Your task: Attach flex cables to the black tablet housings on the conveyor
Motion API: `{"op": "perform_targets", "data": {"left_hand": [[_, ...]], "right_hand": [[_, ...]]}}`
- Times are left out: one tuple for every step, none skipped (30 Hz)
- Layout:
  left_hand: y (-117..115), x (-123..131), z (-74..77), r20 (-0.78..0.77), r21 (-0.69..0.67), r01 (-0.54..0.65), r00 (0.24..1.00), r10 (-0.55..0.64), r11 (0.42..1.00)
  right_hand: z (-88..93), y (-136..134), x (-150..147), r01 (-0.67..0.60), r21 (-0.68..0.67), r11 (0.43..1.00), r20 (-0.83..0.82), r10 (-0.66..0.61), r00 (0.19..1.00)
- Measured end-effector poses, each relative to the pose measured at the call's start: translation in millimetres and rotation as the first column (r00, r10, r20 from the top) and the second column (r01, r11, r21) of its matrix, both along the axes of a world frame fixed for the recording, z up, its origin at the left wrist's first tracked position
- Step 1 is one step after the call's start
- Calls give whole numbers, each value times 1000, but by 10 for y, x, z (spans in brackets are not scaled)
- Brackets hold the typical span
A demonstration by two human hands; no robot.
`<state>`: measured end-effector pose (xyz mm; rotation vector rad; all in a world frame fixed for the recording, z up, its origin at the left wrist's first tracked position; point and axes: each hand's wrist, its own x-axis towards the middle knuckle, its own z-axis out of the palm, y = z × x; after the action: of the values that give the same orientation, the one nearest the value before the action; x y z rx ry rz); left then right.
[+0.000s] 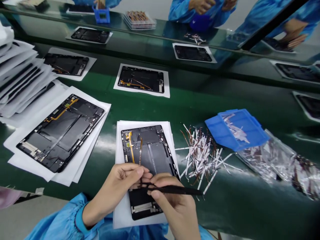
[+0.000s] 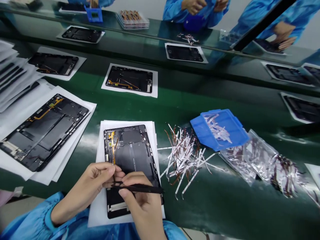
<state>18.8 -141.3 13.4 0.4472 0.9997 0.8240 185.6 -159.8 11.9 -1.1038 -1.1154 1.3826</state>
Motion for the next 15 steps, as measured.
{"op": "perform_targets", "data": {"left_hand": [[-13,-2,5,-15,4,5,1000,-5,1000],[-23,-3,9,-30,5,10,999,-10,1000],[-33,-2,12,-41,7,13,999,-13,1000],[-40,0,13,-44,7,14,999,-13,1000],[-47,3,12,-41,8,14,999,-14,1000],[-51,7,10,-32,8,14,999,-14,1000],[-53,12,8,-21,8,12,1000,-12,1000],[-54,18,5,-9,8,9,1000,-9,1000],[-52,24,3,3,9,8,1000,-8,1000],[-49,30,2,15,11,5,1000,-5,1000],[-45,36,2,27,15,1,1000,-2,1000],[-39,42,5,38,18,-2,999,1,1000],[-34,49,11,48,23,-1,999,0,1000],[-28,57,18,52,27,1,999,-3,1000],[-23,65,27,48,34,7,999,-9,999]], "right_hand": [[26,-8,-4,13,3,1000,23,-13,1000],[44,-24,-11,38,4,999,42,-39,998],[54,-45,-19,78,1,997,63,-78,995],[56,-70,-26,122,-5,993,84,-121,989],[51,-96,-30,159,-11,987,103,-157,982],[42,-119,-28,181,-15,983,120,-178,977],[31,-138,-20,183,-11,983,133,-180,975],[18,-152,-7,171,5,985,139,-170,976],[5,-161,11,156,32,987,141,-159,977],[-4,-166,29,145,68,987,139,-153,978],[-10,-168,47,142,104,984,136,-156,978],[-11,-167,61,149,130,980,137,-166,977],[-7,-165,72,158,143,977,141,-178,974],[0,-162,79,161,146,976,147,-183,972],[8,-159,83,160,141,977,154,-181,971]]}}
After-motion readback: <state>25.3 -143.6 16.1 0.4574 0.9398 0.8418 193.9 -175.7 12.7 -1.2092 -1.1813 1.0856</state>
